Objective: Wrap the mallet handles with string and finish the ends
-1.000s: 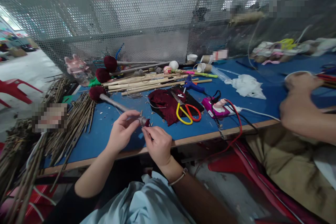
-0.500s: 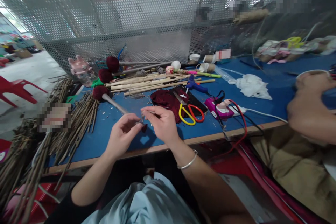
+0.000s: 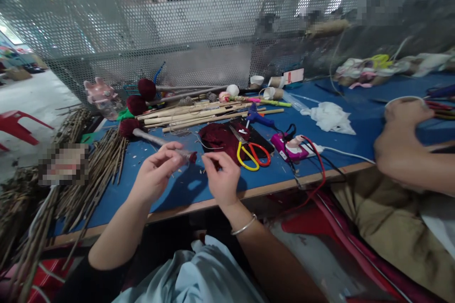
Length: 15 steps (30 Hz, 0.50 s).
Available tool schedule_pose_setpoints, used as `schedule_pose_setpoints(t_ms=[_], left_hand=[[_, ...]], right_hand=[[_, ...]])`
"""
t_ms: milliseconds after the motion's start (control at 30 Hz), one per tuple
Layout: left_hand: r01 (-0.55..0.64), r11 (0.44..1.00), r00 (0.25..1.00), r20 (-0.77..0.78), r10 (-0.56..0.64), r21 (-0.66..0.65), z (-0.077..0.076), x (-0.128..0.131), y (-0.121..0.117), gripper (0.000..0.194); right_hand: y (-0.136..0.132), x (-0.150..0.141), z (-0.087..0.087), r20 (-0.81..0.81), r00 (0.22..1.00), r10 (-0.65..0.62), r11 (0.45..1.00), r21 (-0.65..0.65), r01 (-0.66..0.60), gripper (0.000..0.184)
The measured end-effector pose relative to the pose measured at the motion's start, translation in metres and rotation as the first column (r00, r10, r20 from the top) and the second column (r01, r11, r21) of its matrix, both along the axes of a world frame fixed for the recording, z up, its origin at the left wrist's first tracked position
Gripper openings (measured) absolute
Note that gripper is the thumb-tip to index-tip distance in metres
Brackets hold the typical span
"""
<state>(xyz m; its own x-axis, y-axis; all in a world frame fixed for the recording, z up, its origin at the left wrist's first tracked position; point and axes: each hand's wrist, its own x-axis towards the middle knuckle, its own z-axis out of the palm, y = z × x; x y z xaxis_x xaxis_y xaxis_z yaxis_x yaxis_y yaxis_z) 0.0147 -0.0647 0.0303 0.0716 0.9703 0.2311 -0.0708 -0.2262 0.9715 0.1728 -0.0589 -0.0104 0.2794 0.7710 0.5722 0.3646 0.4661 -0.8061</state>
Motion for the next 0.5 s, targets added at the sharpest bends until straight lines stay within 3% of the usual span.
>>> schedule_pose_setpoints(t_ms=[100, 200, 500], left_hand=[[-0.001, 1.000, 1.000, 0.012, 0.001, 0.010, 0.002, 0.005, 0.006, 0.018], [0.009, 1.000, 0.999, -0.052, -0.008, 0.016, 0.003, 0.009, 0.007, 0.015], [0.029, 0.999, 0.992, -0.120, -0.027, 0.015, -0.002, 0.010, 0.003, 0.016]], right_hand=[[-0.009, -0.005, -0.008, 0.246, 0.969, 0.000, 0.982, 0.183, -0.046, 0.015], [-0.013, -0.007, -0.004, 0.406, 0.914, -0.022, 0.960, 0.264, -0.095, 0.018], [-0.011, -0.001, 0.008, 0.413, 0.872, -0.263, 0.927, 0.359, 0.109, 0.011]])
